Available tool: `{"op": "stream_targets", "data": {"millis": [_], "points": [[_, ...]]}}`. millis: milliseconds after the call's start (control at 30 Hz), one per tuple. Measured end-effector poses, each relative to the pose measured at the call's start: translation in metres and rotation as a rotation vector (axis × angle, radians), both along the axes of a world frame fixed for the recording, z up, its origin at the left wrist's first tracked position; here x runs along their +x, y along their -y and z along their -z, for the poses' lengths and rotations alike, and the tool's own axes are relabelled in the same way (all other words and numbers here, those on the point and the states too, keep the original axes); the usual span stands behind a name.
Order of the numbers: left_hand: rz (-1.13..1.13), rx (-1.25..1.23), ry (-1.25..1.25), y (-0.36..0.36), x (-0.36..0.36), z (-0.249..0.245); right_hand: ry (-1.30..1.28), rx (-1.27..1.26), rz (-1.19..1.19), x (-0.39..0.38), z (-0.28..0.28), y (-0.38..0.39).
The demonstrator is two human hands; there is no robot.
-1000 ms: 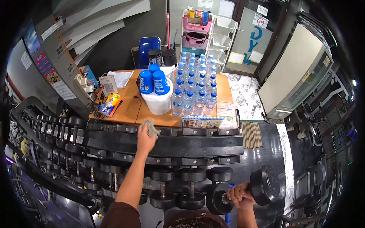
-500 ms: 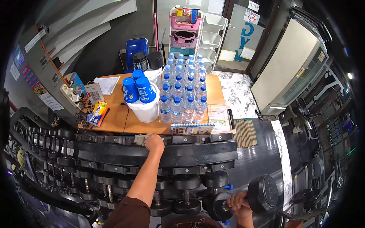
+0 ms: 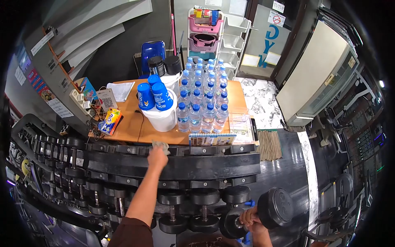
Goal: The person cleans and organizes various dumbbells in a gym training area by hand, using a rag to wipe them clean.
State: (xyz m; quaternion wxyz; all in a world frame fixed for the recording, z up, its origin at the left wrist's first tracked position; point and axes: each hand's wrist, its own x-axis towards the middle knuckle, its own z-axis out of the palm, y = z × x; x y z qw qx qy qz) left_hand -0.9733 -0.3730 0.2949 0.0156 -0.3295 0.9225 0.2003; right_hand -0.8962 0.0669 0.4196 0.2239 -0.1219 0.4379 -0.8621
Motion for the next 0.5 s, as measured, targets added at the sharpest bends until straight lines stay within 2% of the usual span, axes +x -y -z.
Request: {"op": "stream_targets", "data": {"millis": [33, 133, 233, 333, 433, 500], "points": [[0.036, -0.184, -0.091, -0.012, -0.003, 0.027, -0.009, -0.001, -0.003, 0.000, 0.000, -0.001], [-0.012, 0.135, -0.043, -0.027, -0.017, 0.012, -0.024, 0.011, -0.006, 0.006, 0.002, -0.005], [0.177, 0.189, -0.280, -0.048, -0.008, -0.009, -0.014, 0.030, -0.023, 0.006, 0.003, -0.003], [0.302, 0.581, -0.217, -0.072, 0.014, -0.022, 0.029, 0.052, -0.036, 0.009, 0.003, 0.006], [0.201, 0.515, -0.536, -0.043, 0.049, -0.010, 0.048, 0.077, -0.079, 0.008, 0.007, 0.015], [0.011, 0.358, -0.540, -0.001, 0.080, -0.027, 0.095, 0.080, -0.097, 0.010, 0.012, 0.021]]}}
